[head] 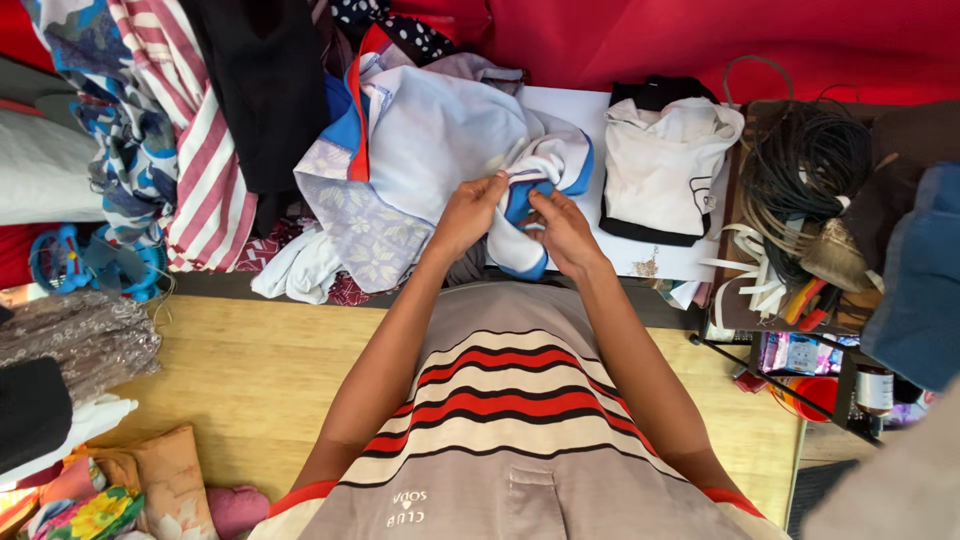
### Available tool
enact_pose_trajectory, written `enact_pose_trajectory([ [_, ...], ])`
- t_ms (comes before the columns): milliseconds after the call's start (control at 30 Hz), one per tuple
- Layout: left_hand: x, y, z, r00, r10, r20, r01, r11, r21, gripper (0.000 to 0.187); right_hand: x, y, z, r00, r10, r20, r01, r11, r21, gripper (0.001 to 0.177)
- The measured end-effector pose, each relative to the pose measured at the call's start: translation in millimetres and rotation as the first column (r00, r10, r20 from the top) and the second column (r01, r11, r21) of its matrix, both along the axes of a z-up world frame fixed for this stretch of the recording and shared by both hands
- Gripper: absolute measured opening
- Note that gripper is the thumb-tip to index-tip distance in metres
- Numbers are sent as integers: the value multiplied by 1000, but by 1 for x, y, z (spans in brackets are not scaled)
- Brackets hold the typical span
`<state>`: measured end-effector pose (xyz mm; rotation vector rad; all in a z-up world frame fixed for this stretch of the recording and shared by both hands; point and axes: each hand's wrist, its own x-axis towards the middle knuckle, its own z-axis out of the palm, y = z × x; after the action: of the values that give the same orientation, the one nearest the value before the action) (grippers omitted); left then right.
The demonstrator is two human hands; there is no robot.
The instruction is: The person folds several garments one by one on a white table, including a black t-shirt, a white t-shirt, and a patterned shirt. Each item is smoothed, folded into a compact rectangle, and placed in a growing stack.
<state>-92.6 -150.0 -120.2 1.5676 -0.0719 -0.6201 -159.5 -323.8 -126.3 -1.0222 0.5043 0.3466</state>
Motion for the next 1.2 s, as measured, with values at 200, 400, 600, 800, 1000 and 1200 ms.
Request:
enact_pose_trajectory([
  [200, 8, 14, -5, 988, 32, 148, -72, 958, 277, 50, 4, -6, -30, 963, -252, 94, 241, 964, 116, 21],
  [400, 51, 63, 8, 774, 448, -447, -610, 716, -340, 48, -12, -73, -27, 842, -518, 149, 475, 844, 248, 37],
  [600, 65, 114, 24, 881, 210, -425, -462, 583, -669, 48, -46, -153, -6, 805, -586, 98, 568, 712, -413, 33],
  [800, 43, 46, -4, 970, 212, -119, -242, 877, -415, 42, -33, -92, -36, 961, 47, 272, 191, 601, -776, 30],
  [1000, -11, -14, 34, 934, -325, -151, 318, 945, -70, 47, 16, 2, -65, 841, 523, 136, -304, 665, -682, 33],
  [1200, -63, -28, 103, 641, -661, 391, 765, 593, -252, 38, 17, 24, -60, 867, 471, 162, -358, 815, -455, 34],
])
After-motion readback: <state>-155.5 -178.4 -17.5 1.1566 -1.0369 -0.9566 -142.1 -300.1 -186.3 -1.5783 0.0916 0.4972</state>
